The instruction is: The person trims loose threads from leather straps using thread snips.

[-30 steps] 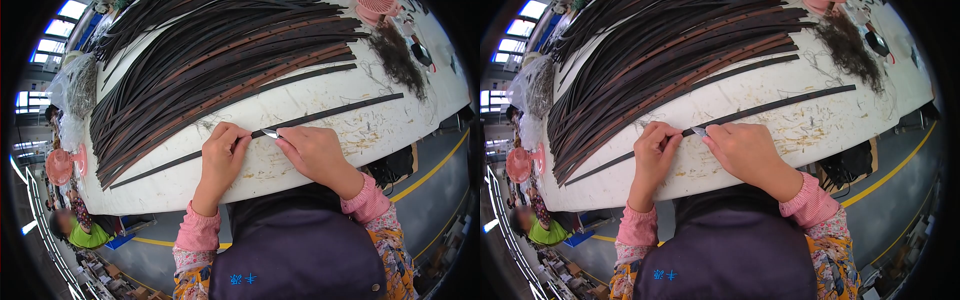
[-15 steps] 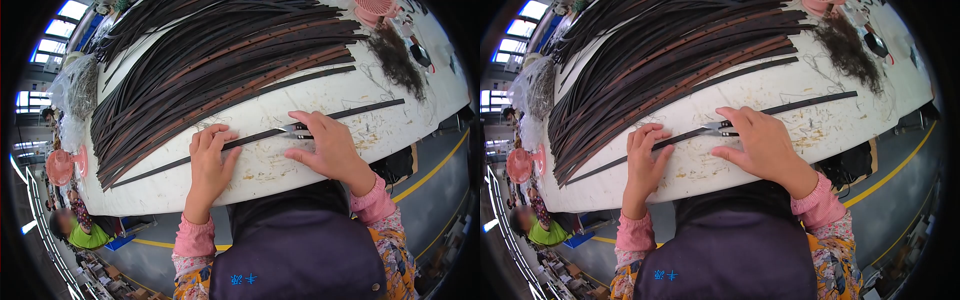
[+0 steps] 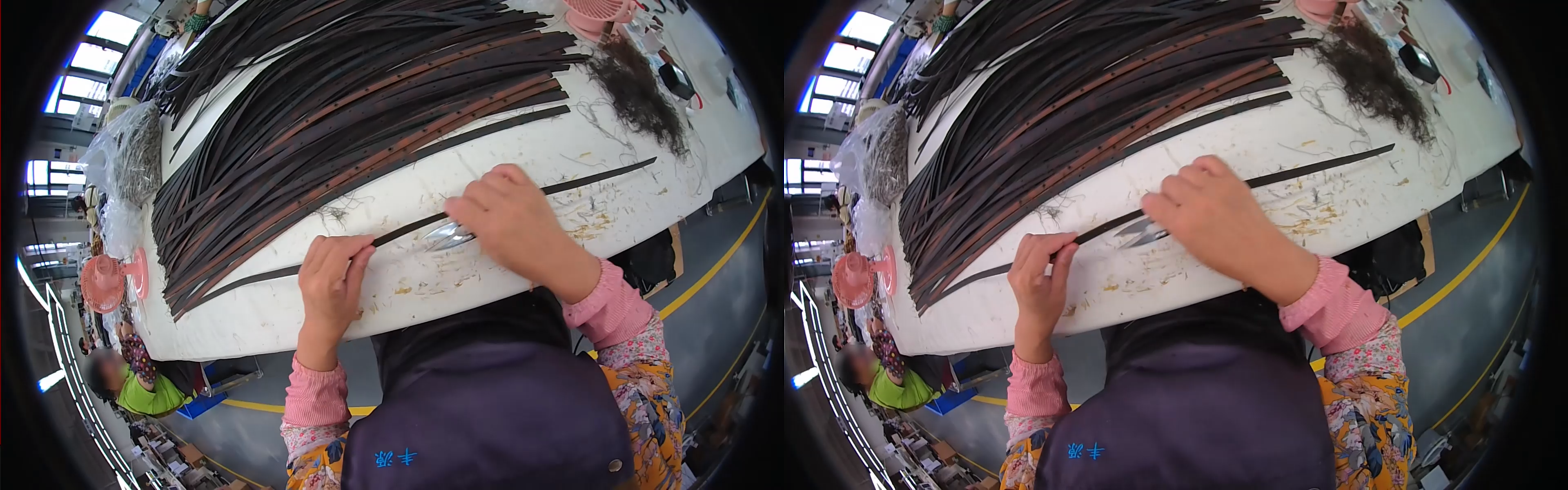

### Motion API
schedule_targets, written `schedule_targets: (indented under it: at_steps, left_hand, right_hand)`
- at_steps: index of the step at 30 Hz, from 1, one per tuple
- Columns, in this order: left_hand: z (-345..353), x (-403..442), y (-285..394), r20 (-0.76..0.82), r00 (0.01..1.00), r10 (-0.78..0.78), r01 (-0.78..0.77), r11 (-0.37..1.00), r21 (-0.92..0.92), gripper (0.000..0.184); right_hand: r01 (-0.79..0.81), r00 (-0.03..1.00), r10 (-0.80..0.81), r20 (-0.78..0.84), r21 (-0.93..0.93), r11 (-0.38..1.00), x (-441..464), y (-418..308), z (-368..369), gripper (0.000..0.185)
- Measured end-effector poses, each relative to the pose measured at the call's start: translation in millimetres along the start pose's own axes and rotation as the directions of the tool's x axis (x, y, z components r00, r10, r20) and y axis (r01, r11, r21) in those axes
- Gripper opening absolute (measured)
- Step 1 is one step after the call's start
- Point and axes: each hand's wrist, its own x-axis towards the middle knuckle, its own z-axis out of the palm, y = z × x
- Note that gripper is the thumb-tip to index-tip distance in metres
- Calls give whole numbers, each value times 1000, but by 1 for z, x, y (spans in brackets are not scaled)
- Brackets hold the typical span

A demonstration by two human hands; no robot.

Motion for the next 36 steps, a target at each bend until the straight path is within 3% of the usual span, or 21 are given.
schedule_targets:
  at_steps: [6, 10, 12, 13, 15, 17, 20, 22, 26, 28, 33, 36]
  left_hand:
    - [-58, -21, -58, -59, 985, -163, 169, 979, 112, 9]
    - [-75, -36, -78, -53, 967, -250, 253, 966, 59, 6]
    - [-81, -40, -83, -75, 955, -288, 294, 952, 88, 5]
    - [-84, -41, -83, -77, 955, -287, 293, 952, 89, 5]
    - [-89, -42, -82, -19, 965, -261, 262, 961, 93, 5]
    - [-92, -41, -78, -8, 969, -249, 248, 964, 91, 6]
    - [-93, -38, -70, 13, 964, -267, 266, 963, 37, 6]
    - [-94, -37, -62, 18, 953, -301, 301, 954, -9, 7]
    - [-105, -44, -60, 67, 940, -334, 336, 942, -18, 8]
    - [-121, -52, -75, 126, 907, -401, 403, 915, 13, 9]
    - [-189, -74, -159, 56, 823, -565, 563, 825, 42, 9]
    - [-223, -56, -197, -89, 865, -494, 502, 841, 203, 14]
  right_hand:
    - [-226, 968, 241, 65, -180, 957, -56, 99, -63, 28]
    - [-389, 909, 413, 47, -255, 885, -98, 150, -97, 27]
    - [-478, 871, 473, -133, -452, 753, -125, 184, -103, 31]
    - [-477, 872, 471, -135, -452, 754, -121, 183, -104, 31]
    - [-577, 817, 553, -166, -266, 772, -113, 175, -110, 39]
    - [-439, 897, 423, -128, -141, 888, -83, 138, -99, 47]
    - [-202, 977, 211, 17, -221, 954, -53, 94, -68, 52]
    - [-166, 973, 191, 130, -179, 970, -48, 87, -51, 44]
    - [-85, 990, 108, 95, -216, 973, -40, 90, -51, 33]
    - [-294, 942, 321, 103, -212, 932, -39, 96, -68, 28]
    - [-329, 940, 341, 16, -225, 917, -36, 144, -90, 32]
    - [-368, 928, 367, -57, -281, 886, -15, 167, -92, 35]
